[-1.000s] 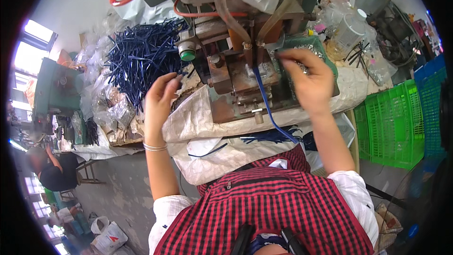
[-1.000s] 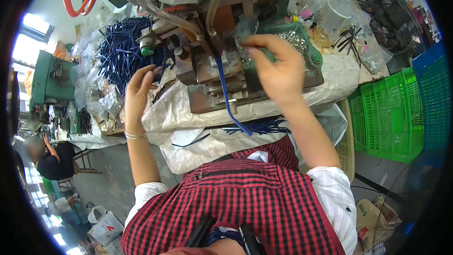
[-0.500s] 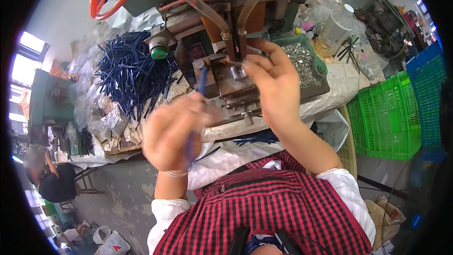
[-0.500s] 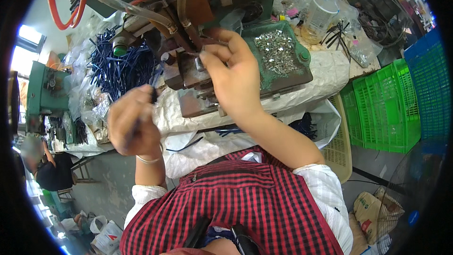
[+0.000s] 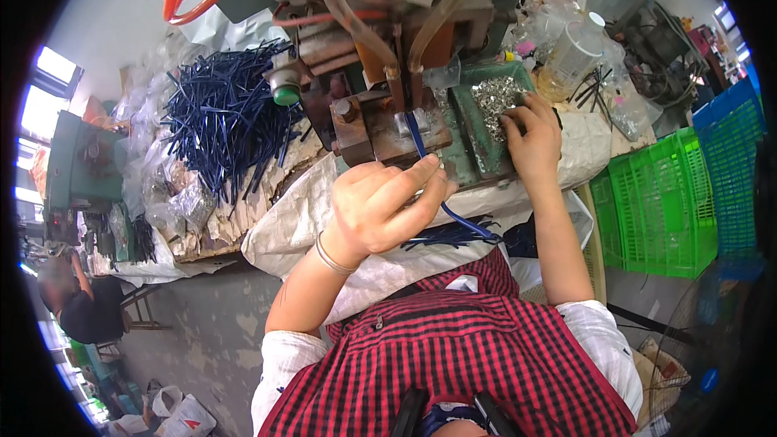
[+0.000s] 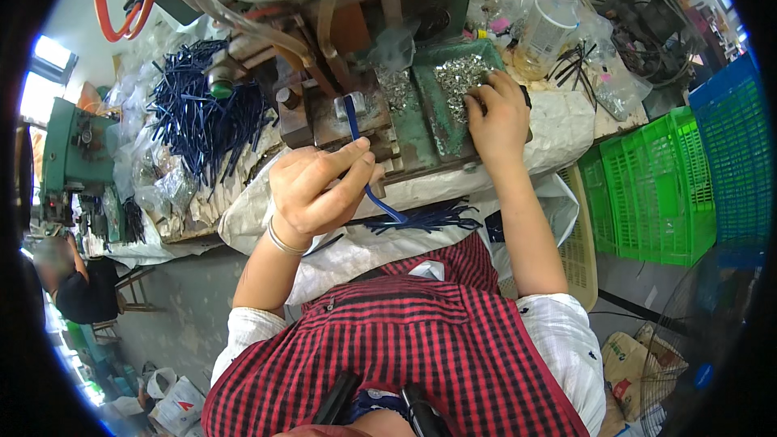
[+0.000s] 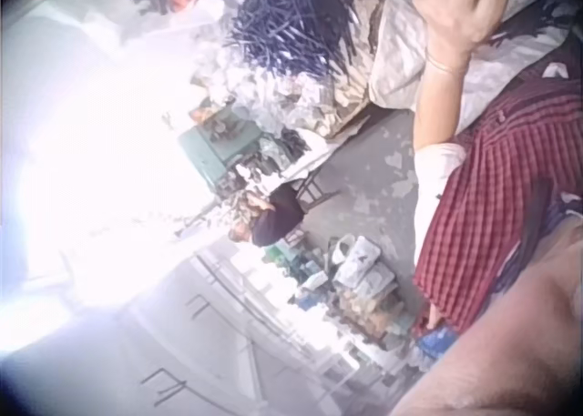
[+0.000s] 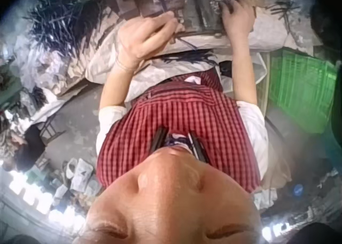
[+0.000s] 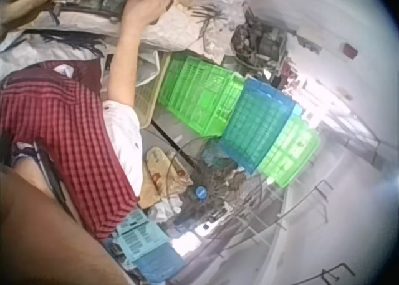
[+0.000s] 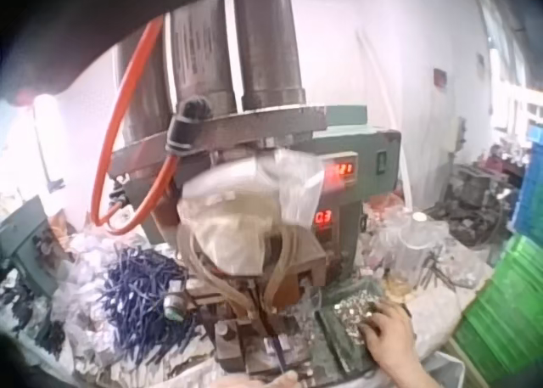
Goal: The person inserts a blue wire into a machine, places a metal component onto the wire, and operates the machine to crimp the component onto the wire. The person repeats this process with multiple wires and components.
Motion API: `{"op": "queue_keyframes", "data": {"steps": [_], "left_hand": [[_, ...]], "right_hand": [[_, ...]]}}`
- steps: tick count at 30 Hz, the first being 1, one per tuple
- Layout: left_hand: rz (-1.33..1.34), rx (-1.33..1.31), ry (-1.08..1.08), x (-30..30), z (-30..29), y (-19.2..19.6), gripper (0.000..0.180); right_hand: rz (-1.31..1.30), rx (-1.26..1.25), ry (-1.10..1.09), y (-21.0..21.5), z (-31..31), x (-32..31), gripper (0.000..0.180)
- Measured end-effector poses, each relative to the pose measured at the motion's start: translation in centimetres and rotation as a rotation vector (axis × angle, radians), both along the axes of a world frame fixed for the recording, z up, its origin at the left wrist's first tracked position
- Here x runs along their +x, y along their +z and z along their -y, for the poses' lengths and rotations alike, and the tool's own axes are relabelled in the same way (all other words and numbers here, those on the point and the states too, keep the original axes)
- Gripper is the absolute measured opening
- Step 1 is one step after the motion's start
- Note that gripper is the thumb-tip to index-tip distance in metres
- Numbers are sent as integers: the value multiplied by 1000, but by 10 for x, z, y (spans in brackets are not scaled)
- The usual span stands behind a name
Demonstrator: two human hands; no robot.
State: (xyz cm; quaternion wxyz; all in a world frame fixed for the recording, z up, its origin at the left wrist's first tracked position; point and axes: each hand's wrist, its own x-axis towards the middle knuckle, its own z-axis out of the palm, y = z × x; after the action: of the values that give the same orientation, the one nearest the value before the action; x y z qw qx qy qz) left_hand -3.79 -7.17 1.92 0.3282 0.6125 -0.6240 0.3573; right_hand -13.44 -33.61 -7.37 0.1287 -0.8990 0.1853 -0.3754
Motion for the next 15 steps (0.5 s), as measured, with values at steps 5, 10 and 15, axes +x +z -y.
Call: {"op": "queue_keyframes", "data": {"steps": [5, 10, 15], "left_hand": [[-121, 53, -4, -9, -3, 6, 30], [-97, 81, 161, -14, -46, 1, 20], [-410, -145, 773, 41, -122, -21, 10]], "right_hand": [[-62, -88, 37, 17, -8, 54, 10], [-217, -124, 4, 9, -11, 54, 15], [-236, -108, -94, 19, -6, -3, 22]]}}
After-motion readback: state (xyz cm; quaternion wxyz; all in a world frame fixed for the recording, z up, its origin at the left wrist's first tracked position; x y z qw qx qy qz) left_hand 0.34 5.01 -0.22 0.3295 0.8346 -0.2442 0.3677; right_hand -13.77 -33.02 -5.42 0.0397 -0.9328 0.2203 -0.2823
